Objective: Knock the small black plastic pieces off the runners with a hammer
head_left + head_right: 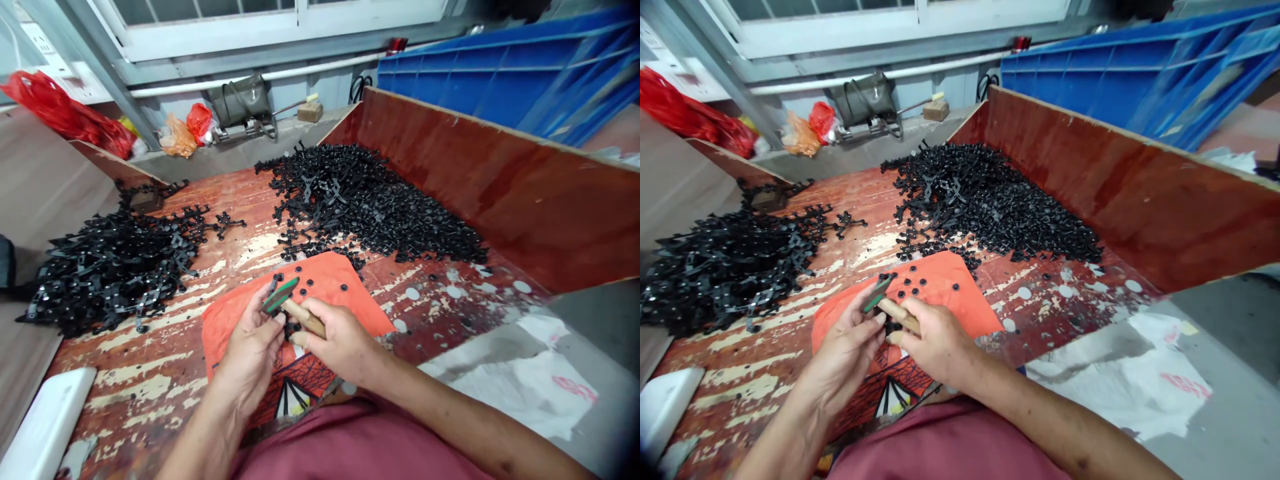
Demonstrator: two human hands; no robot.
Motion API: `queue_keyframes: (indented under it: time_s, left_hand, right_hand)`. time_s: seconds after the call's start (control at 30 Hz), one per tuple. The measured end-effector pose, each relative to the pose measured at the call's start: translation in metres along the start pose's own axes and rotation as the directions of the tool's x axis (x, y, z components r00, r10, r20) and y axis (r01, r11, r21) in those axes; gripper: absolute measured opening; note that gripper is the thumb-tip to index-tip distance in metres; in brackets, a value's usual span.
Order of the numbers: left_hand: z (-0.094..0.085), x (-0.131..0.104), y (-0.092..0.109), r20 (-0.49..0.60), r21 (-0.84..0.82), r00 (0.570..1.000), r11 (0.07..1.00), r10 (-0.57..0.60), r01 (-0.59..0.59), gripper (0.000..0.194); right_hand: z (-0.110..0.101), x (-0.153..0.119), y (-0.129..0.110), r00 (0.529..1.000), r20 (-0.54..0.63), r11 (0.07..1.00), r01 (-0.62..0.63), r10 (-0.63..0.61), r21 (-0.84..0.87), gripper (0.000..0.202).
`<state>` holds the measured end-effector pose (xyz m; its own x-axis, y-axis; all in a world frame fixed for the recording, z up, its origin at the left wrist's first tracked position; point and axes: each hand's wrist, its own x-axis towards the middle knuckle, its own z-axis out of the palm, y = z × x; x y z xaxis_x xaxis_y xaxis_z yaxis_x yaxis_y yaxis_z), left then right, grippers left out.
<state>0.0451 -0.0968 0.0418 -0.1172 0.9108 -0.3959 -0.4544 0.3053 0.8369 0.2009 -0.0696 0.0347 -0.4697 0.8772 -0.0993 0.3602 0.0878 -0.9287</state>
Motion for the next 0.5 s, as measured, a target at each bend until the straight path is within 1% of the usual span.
queue_keyframes:
  time_s: [0.03,0.07,0.1,0.13,0.17,0.2,0.23,0.27,0.3,0.33,0.37,0.4,0.43,0.47,0.5]
  left_hand:
    - [-0.001,-0.003,-0.003,0.029,0.067,1.0,0.998,0.011,-0.013,0.057]
    - [-0.004,-0.005,-0.004,0.067,0.167,0.998,0.985,0.018,-0.029,0.059]
    - [-0.009,-0.008,-0.003,0.105,0.311,0.994,0.949,0.024,-0.055,0.062]
    - [-0.015,-0.01,-0.001,0.128,0.492,0.991,0.866,0.03,-0.09,0.065]
    - [-0.022,-0.012,0.003,0.127,0.678,0.99,0.723,0.057,-0.129,0.068]
    - [-0.028,-0.014,0.008,0.113,0.835,0.987,0.528,0.116,-0.157,0.07]
    - [-0.032,-0.016,0.013,0.103,0.931,0.974,0.324,0.202,-0.166,0.069]
    - [-0.035,-0.017,0.018,0.124,0.971,0.949,0.163,0.29,-0.176,0.068]
    - [-0.036,-0.018,0.021,0.169,0.976,0.92,0.069,0.354,-0.205,0.065]
    - [-0.035,-0.019,0.022,0.227,0.963,0.9,0.052,0.373,-0.265,0.062]
    - [-0.032,-0.02,0.021,0.281,0.935,0.894,0.108,0.349,-0.337,0.06]
    - [-0.029,-0.02,0.018,0.315,0.895,0.903,0.224,0.293,-0.385,0.058]
    - [-0.025,-0.019,0.015,0.321,0.844,0.921,0.375,0.221,-0.384,0.056]
    - [-0.022,-0.018,0.011,0.304,0.782,0.942,0.527,0.143,-0.332,0.055]
    - [-0.02,-0.015,0.009,0.269,0.716,0.96,0.65,0.081,-0.256,0.052]
  right_hand:
    - [0.001,0.002,0.001,1.0,-0.021,1.0,0.0,0.0,-0.007,0.006]
    - [0.001,0.004,0.003,0.999,-0.044,1.0,-0.003,0.003,0.002,0.004]
    - [-0.001,0.006,0.005,0.998,-0.065,1.0,-0.006,0.008,0.023,0.003]
    - [-0.002,0.007,0.007,0.997,-0.08,0.999,-0.01,0.014,0.05,0.005]
    - [-0.005,0.008,0.008,0.996,-0.086,0.997,-0.016,0.023,0.079,0.006]
    - [-0.007,0.009,0.009,0.996,-0.078,0.994,-0.023,0.032,0.111,0.006]
    - [-0.008,0.01,0.009,0.997,-0.059,0.988,-0.033,0.043,0.151,0.007]
    - [-0.009,0.01,0.008,0.998,-0.029,0.979,-0.045,0.052,0.198,0.008]
    - [-0.009,0.011,0.006,0.998,0.004,0.967,-0.055,0.055,0.247,0.008]
    - [-0.009,0.012,0.004,0.998,0.034,0.954,-0.062,0.054,0.294,0.008]
    - [-0.007,0.013,0.003,0.997,0.055,0.941,-0.061,0.046,0.333,0.008]
    - [-0.006,0.014,0.002,0.997,0.064,0.932,-0.053,0.032,0.358,0.008]
    - [-0.004,0.015,0.002,0.998,0.067,0.928,-0.045,0.022,0.37,0.008]
    - [-0.003,0.015,0.002,0.997,0.07,0.928,-0.041,0.016,0.371,0.008]
    - [-0.003,0.016,0.003,0.997,0.07,0.931,-0.041,0.017,0.362,0.009]
